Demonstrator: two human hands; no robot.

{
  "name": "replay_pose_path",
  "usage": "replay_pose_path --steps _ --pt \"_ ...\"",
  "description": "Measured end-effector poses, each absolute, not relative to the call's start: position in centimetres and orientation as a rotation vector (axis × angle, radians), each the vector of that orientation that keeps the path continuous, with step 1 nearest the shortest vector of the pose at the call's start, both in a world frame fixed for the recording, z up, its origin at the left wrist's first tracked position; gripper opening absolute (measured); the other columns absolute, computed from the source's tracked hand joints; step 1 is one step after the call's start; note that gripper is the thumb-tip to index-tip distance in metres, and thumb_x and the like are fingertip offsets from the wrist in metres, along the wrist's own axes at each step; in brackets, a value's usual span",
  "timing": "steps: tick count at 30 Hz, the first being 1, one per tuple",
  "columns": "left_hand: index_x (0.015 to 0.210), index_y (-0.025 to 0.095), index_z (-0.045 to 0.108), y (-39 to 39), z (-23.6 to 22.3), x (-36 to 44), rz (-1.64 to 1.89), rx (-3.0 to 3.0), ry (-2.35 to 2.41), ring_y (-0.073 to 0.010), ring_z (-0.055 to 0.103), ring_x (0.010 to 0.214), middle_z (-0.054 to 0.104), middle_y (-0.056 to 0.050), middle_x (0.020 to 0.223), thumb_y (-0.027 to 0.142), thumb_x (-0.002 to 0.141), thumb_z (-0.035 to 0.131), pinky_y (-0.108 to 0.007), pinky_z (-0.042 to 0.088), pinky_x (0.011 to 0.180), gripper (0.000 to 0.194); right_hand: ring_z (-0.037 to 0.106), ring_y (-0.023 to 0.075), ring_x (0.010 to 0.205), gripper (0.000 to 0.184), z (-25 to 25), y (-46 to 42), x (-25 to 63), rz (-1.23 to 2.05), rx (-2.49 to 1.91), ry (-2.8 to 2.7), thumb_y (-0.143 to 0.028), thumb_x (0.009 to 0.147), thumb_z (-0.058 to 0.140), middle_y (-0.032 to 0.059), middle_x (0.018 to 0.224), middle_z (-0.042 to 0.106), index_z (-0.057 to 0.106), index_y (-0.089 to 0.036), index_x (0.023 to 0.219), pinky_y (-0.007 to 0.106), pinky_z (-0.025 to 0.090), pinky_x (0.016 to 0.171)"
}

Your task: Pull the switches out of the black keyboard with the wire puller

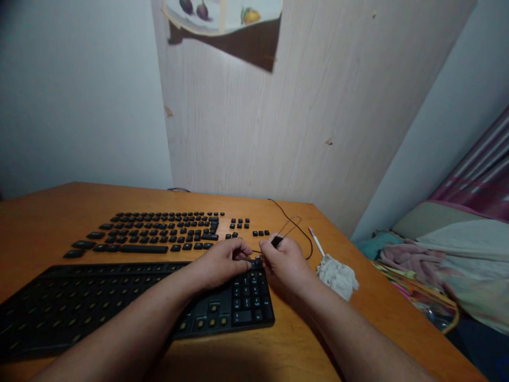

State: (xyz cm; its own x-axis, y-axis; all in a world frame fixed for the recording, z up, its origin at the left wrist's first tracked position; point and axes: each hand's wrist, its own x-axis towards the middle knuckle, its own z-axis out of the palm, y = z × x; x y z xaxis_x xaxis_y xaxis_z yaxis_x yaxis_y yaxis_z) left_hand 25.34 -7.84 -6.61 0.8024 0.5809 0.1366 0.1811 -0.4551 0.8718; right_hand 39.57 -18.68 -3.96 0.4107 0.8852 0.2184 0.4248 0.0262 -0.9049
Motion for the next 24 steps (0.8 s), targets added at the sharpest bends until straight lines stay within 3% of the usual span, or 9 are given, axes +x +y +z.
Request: replay_pose_path --steps 10,17,21,24 --pt "0.073 0.016 0.058 -8.7 -4.9 25.0 0.548 1.921 0.536 -0.0098 0.043 0.057 0.049 0.004 0.061 0.017 0.072 0.057 -0.021 0.030 0.052 0.002 0.050 0.0104 0.047 0.031 -4.3 -18.7 38.0 0.600 -1.403 -1.139 -0.048 0.085 0.060 -0.0026 0.058 0.056 0.055 -0.018 0.075 0.022 0.040 0.046" --pt "0.078 0.015 0.060 -8.5 -4.7 24.9 0.550 1.918 0.634 -0.0102 0.045 0.059 0.052 0.003 0.065 0.011 0.069 0.057 -0.020 0.031 0.053 0.010 0.060 0.0148 0.058 0.037 -3.4 -19.0 39.7 0.484 -1.451 -1.204 -0.051 0.088 0.053 0.0047 0.077 0.065 0.061 -0.017 0.099 0.026 0.047 0.052" --pt "0.079 0.015 0.060 -8.4 -4.9 25.0 0.540 1.928 0.668 -0.0093 0.043 0.055 0.050 0.004 0.060 0.011 0.070 0.056 -0.020 0.031 0.053 0.011 0.058 0.0153 0.064 0.029 -3.2 -19.2 42.1 0.250 -1.623 -1.421 -0.045 0.087 0.055 0.0024 0.073 0.062 0.063 -0.018 0.084 0.026 0.046 0.058" --pt "0.080 0.015 0.061 -8.3 -4.9 25.0 0.524 1.956 0.677 -0.0093 0.043 0.055 0.050 0.004 0.060 0.010 0.070 0.055 -0.020 0.031 0.052 0.013 0.056 0.0155 0.068 0.020 -2.8 -19.9 43.1 0.275 -1.669 -1.699 -0.036 0.085 0.058 0.0016 0.072 0.062 0.065 -0.018 0.079 0.025 0.044 0.062"
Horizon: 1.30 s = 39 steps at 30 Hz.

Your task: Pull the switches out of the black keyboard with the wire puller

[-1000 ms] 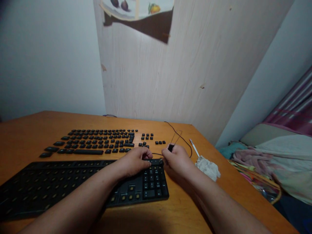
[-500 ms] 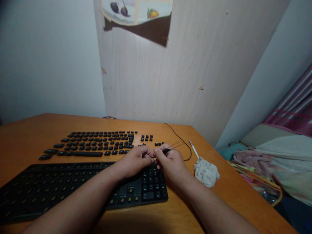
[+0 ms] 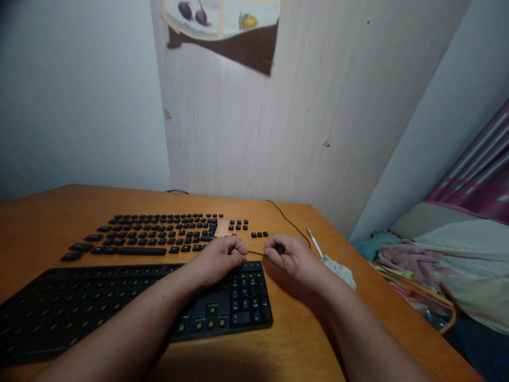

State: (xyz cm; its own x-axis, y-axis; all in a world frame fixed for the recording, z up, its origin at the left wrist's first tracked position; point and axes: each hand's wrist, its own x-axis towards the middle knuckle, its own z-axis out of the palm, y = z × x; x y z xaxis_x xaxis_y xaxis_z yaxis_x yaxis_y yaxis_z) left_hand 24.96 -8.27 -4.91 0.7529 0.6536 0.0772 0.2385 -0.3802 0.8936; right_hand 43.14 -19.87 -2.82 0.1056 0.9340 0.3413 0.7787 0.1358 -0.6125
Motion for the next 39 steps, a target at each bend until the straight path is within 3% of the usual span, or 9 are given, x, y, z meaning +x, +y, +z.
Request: replay_pose_path --steps 6,13,16,20,23,28,34,39 --pt "0.081 0.015 0.061 -8.5 -4.5 24.7 0.511 1.987 0.635 -0.0102 0.046 0.058 0.052 0.003 0.063 0.010 0.068 0.054 -0.021 0.031 0.052 0.015 0.055 0.0141 0.068 0.016 -2.5 -21.8 41.8 0.601 -1.685 -1.928 -0.023 0.081 0.061 0.0006 0.080 0.064 0.066 -0.021 0.096 0.022 0.043 0.059" --pt "0.080 0.016 0.062 -8.9 -4.2 24.5 0.535 2.007 0.600 -0.0114 0.048 0.060 0.055 0.003 0.063 0.011 0.068 0.054 -0.021 0.031 0.054 0.015 0.051 0.0129 0.063 0.020 -3.6 -21.9 41.3 0.513 -1.653 -1.980 -0.018 0.074 0.066 -0.0009 0.075 0.063 0.068 -0.023 0.094 0.021 0.039 0.054" --pt "0.081 0.015 0.061 -9.2 -3.9 24.6 0.541 1.946 0.522 -0.0112 0.048 0.062 0.055 0.002 0.066 0.015 0.071 0.056 -0.021 0.033 0.055 0.012 0.052 0.0134 0.066 0.010 -2.7 -21.4 41.0 0.536 -1.636 -1.872 -0.024 0.081 0.062 -0.0004 0.074 0.062 0.068 -0.021 0.089 0.022 0.040 0.057" --pt "0.093 0.014 0.061 -9.5 -3.7 24.7 0.593 1.796 0.339 -0.0091 0.048 0.065 0.055 0.002 0.074 0.015 0.073 0.057 -0.020 0.036 0.060 0.020 0.051 0.0117 0.064 0.021 -1.7 -20.6 40.6 0.674 -1.531 -1.598 -0.036 0.088 0.056 -0.0008 0.070 0.058 0.064 -0.018 0.081 0.022 0.040 0.058" --pt "0.100 0.015 0.061 -9.5 -3.8 24.8 0.637 1.763 0.277 -0.0080 0.047 0.065 0.055 0.002 0.075 0.013 0.075 0.056 -0.019 0.035 0.060 0.026 0.047 0.0093 0.054 0.027 -2.3 -20.2 40.6 0.849 -1.447 -1.354 -0.043 0.086 0.059 -0.0022 0.064 0.056 0.064 -0.017 0.081 0.021 0.037 0.051" --pt "0.087 0.013 0.063 -9.2 -3.9 24.8 0.682 1.831 0.331 -0.0089 0.046 0.063 0.054 0.002 0.070 0.022 0.078 0.059 -0.020 0.034 0.058 0.014 0.048 0.0079 0.050 0.037 -3.4 -19.6 40.6 0.984 -1.433 -1.133 -0.051 0.076 0.069 0.0002 0.064 0.061 0.066 -0.015 0.082 0.020 0.038 0.047" --pt "0.082 0.013 0.060 -8.9 -3.9 24.8 0.638 1.755 0.473 -0.0099 0.050 0.063 0.059 0.001 0.071 0.024 0.074 0.063 -0.021 0.036 0.058 0.014 0.050 0.0085 0.051 0.036 -3.1 -19.7 39.7 0.876 -1.450 -1.217 -0.052 0.082 0.062 0.0000 0.066 0.061 0.065 -0.016 0.081 0.021 0.039 0.048" --pt "0.079 0.015 0.057 -8.7 -3.8 24.7 0.602 1.602 0.551 -0.0099 0.050 0.058 0.057 0.003 0.063 0.024 0.072 0.064 -0.021 0.036 0.056 0.014 0.059 0.0155 0.071 0.028 -3.4 -19.5 39.3 0.426 -1.505 -1.446 -0.041 0.085 0.061 0.0033 0.079 0.065 0.067 -0.018 0.099 0.026 0.047 0.064"
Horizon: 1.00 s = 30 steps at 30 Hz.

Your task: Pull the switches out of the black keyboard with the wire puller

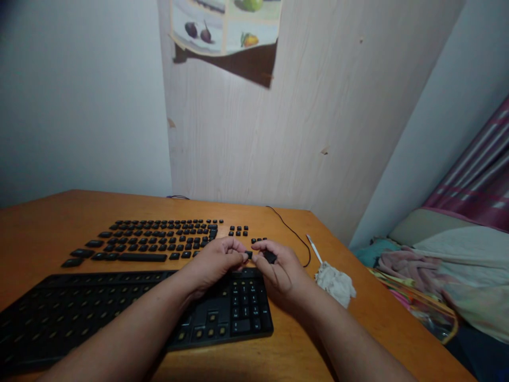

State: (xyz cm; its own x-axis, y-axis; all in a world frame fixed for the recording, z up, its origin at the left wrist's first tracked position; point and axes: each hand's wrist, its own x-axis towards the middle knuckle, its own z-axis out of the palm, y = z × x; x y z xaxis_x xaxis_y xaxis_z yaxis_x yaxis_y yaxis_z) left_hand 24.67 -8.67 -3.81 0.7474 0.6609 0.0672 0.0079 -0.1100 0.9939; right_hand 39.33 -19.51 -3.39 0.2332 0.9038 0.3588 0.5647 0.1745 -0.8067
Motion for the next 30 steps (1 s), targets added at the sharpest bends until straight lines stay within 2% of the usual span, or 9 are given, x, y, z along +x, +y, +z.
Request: replay_pose_path --steps 4,7,18,30 --pt "0.075 0.015 0.056 -8.56 -3.82 24.60 0.564 1.490 0.524 -0.0096 0.054 0.059 0.062 0.000 0.067 0.021 0.070 0.063 -0.022 0.041 0.060 0.011 0.062 0.0192 0.083 0.026 -3.67 -19.35 39.46 0.117 -1.522 -1.672 -0.033 0.085 0.062 0.0062 0.091 0.067 0.067 -0.021 0.107 0.032 0.050 0.077" --pt "0.076 0.013 0.058 -8.42 -3.85 24.59 0.530 1.430 0.507 -0.0091 0.056 0.060 0.066 -0.004 0.072 0.022 0.073 0.060 -0.022 0.043 0.062 0.009 0.063 0.0195 0.087 0.023 -3.86 -19.33 39.77 0.021 -1.528 -1.802 -0.030 0.088 0.057 0.0068 0.096 0.068 0.067 -0.023 0.108 0.033 0.049 0.080" --pt "0.076 0.011 0.063 -8.15 -3.91 24.74 0.491 1.408 0.522 -0.0086 0.058 0.058 0.068 -0.006 0.073 0.021 0.075 0.055 -0.022 0.045 0.059 0.013 0.064 0.0192 0.082 0.018 -4.10 -19.30 39.98 -0.010 -1.547 -1.784 -0.030 0.087 0.058 0.0054 0.091 0.069 0.068 -0.024 0.101 0.032 0.049 0.076" --pt "0.079 0.013 0.060 -8.45 -4.00 24.63 0.548 1.462 0.497 -0.0092 0.057 0.064 0.067 -0.005 0.077 0.024 0.076 0.060 -0.022 0.044 0.065 0.012 0.064 0.0189 0.086 0.020 -4.43 -19.20 39.66 -0.032 -1.563 -1.717 -0.032 0.089 0.059 0.0055 0.095 0.069 0.068 -0.023 0.104 0.031 0.050 0.079"
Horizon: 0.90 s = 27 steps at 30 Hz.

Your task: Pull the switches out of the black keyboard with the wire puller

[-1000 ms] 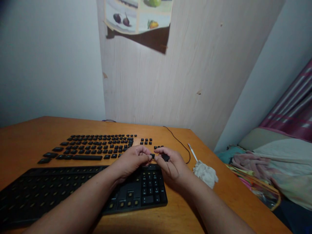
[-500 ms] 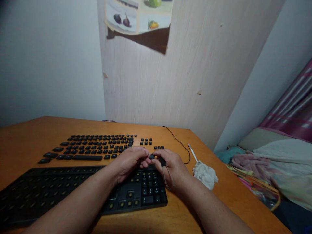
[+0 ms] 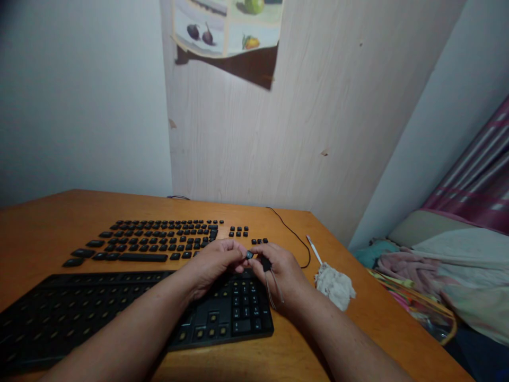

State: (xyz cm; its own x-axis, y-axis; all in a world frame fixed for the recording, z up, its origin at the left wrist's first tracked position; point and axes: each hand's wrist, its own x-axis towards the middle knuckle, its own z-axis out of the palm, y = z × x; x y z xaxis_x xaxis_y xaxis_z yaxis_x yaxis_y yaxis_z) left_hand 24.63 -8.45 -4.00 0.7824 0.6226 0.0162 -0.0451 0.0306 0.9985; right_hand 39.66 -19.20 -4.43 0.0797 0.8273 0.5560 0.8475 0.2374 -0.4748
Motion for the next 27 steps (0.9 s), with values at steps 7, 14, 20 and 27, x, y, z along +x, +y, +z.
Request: replay_pose_path --steps 7,14,20,27 --pt "0.080 0.014 0.059 -8.44 -4.01 24.73 0.608 1.457 0.522 -0.0110 0.058 0.067 0.064 -0.003 0.076 0.022 0.073 0.061 -0.023 0.044 0.067 0.011 0.065 0.0197 0.089 0.019 -4.50 -19.02 39.86 -0.103 -1.560 -1.680 -0.029 0.088 0.059 0.0061 0.096 0.070 0.069 -0.022 0.102 0.032 0.051 0.080" --pt "0.080 0.015 0.059 -8.57 -3.70 24.70 0.644 1.396 0.509 -0.0106 0.057 0.066 0.060 0.000 0.073 0.017 0.069 0.062 -0.023 0.044 0.068 0.011 0.065 0.0180 0.087 0.020 -4.64 -18.87 39.83 -0.120 -1.462 -1.732 -0.023 0.088 0.059 0.0047 0.097 0.069 0.068 -0.025 0.106 0.030 0.051 0.079" --pt "0.082 0.015 0.059 -8.41 -3.84 24.77 0.642 1.385 0.490 -0.0119 0.059 0.070 0.062 -0.001 0.076 0.014 0.068 0.059 -0.025 0.045 0.072 0.013 0.063 0.0168 0.086 0.020 -4.64 -18.91 39.71 -0.112 -1.442 -1.718 -0.021 0.088 0.060 0.0037 0.095 0.067 0.067 -0.025 0.106 0.029 0.050 0.078" --pt "0.086 0.015 0.060 -8.61 -3.68 24.58 0.650 1.435 0.501 -0.0119 0.058 0.071 0.062 0.000 0.077 0.016 0.068 0.061 -0.024 0.043 0.069 0.018 0.063 0.0178 0.082 0.018 -4.84 -18.80 39.84 -0.110 -1.482 -1.685 -0.029 0.088 0.062 0.0047 0.090 0.067 0.068 -0.023 0.103 0.030 0.050 0.074"
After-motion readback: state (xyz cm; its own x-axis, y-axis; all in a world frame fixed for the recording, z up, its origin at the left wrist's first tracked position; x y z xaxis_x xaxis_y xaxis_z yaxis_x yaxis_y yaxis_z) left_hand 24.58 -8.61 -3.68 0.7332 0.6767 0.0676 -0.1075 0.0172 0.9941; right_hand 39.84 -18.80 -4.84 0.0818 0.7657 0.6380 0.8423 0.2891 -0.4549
